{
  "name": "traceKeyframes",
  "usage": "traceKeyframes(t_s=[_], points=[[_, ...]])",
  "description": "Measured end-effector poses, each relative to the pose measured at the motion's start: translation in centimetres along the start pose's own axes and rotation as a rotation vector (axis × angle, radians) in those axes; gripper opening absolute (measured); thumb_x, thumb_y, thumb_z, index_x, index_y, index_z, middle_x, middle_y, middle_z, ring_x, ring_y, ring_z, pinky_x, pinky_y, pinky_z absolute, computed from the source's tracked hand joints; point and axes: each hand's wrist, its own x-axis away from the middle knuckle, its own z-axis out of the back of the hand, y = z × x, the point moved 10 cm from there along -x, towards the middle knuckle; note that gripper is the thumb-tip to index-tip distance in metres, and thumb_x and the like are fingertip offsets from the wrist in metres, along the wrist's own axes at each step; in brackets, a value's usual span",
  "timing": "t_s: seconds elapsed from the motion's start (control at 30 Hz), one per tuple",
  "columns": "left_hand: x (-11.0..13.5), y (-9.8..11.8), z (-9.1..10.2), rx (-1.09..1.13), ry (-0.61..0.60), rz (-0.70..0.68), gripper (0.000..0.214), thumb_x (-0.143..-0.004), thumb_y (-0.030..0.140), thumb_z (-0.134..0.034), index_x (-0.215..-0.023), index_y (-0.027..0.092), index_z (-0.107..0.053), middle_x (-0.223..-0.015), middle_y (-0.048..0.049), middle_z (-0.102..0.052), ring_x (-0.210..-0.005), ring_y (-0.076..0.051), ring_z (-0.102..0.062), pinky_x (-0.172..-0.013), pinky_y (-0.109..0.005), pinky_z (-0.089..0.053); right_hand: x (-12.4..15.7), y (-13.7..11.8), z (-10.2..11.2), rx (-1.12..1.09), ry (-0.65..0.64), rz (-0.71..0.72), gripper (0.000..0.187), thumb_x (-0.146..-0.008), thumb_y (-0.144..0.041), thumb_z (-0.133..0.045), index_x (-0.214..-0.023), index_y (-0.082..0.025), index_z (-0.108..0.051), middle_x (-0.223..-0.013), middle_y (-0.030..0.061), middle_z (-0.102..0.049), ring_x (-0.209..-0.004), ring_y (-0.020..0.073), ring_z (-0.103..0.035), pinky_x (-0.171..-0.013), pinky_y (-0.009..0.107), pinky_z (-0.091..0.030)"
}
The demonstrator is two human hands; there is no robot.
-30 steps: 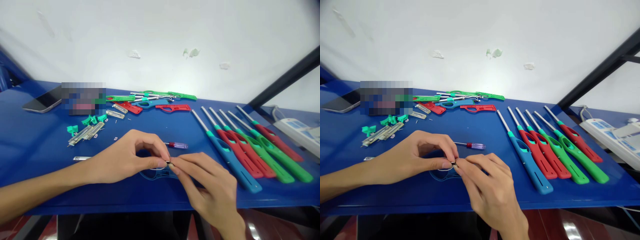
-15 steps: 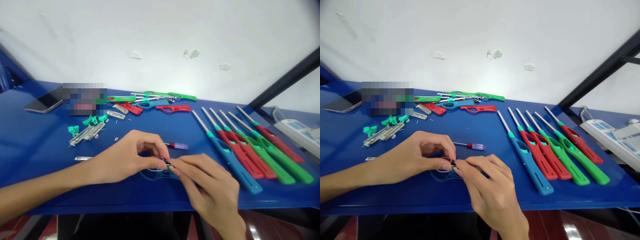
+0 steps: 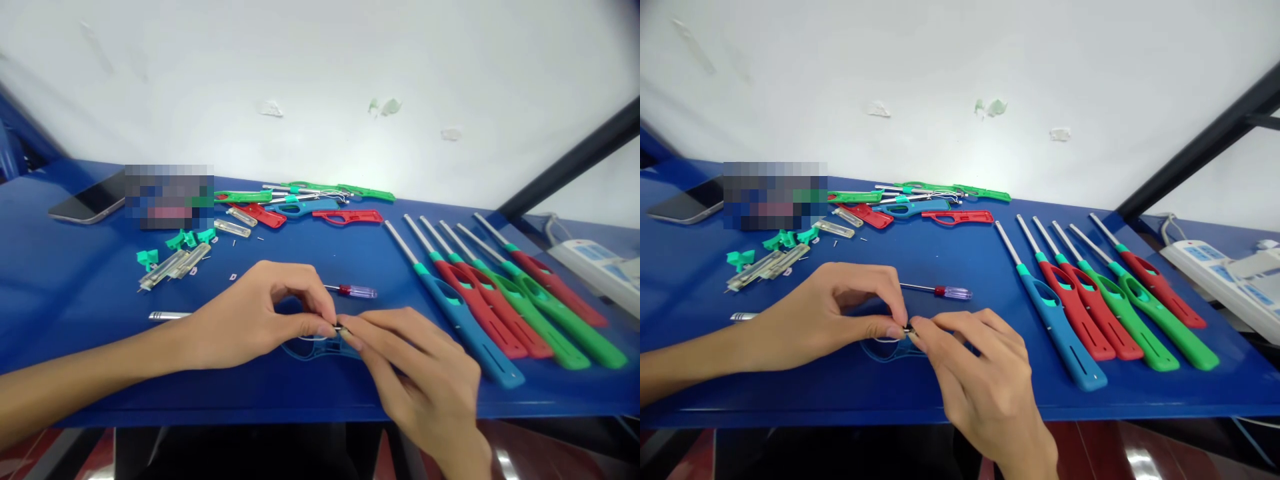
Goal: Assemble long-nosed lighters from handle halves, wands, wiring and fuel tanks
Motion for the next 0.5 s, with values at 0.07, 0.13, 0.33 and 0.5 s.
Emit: traceKeyframes(t_s=[0.07, 0.13, 0.33, 0.5], points=[[0.1, 0.3, 0.0, -0.022, 0.013, -0.036, 0.009, -0.092, 0.014, -0.082, -0.087, 0.022, -0.083, -0.085, 0.0022, -0.075, -0.073, -0.009, -0.069, -0.068, -0.018, -0.055, 0.0, -0.1, 0.1, 0.003, 0.006, 0.0, 0.021, -0.102, -0.005, -0.07, -0.113, -0.019, -0.081, -0.097, 0.003, -0.082, -0.078, 0.014, -0.076, -0.073, 0.029, -0.06], [0.1, 0.6, 0.1, -0.052, 0.022, -0.075, 0.011, -0.093, 0.014, -0.08, -0.089, 0.023, -0.084, -0.087, 0.002, -0.075, -0.072, -0.009, -0.069, -0.068, -0.018, -0.055, 0.0, -0.2, 0.2, 0.003, 0.011, 0.004, 0.02, -0.101, -0.005, -0.07, -0.111, -0.019, -0.081, -0.095, 0.0029, -0.083, -0.077, 0.0141, -0.076, -0.073, 0.029, -0.06], [0.4, 1.8, 0.2, -0.168, 0.041, -0.228, 0.013, -0.099, 0.015, -0.078, -0.097, 0.025, -0.087, -0.09, -0.0007, -0.078, -0.078, -0.012, -0.073, -0.069, -0.018, -0.058, 0.1, 0.3, 0.0, 0.01, 0.009, -0.032, 0.019, -0.103, -0.007, -0.069, -0.11, -0.02, -0.081, -0.097, 0.002, -0.083, -0.08, 0.015, -0.079, -0.075, 0.029, -0.061], [0.7, 2.7, 0.0, -0.257, 0.058, -0.365, 0.018, -0.099, 0.01, -0.076, -0.1, 0.024, -0.088, -0.098, -0.0029, -0.081, -0.077, -0.01, -0.076, -0.068, -0.016, -0.06, 0.3, 0.9, -0.5, 0.023, -0.025, -0.07, 0.018, -0.104, -0.009, -0.069, -0.111, -0.021, -0.079, -0.1, 0.0015, -0.083, -0.084, 0.0159, -0.08, -0.076, 0.03, -0.061]])
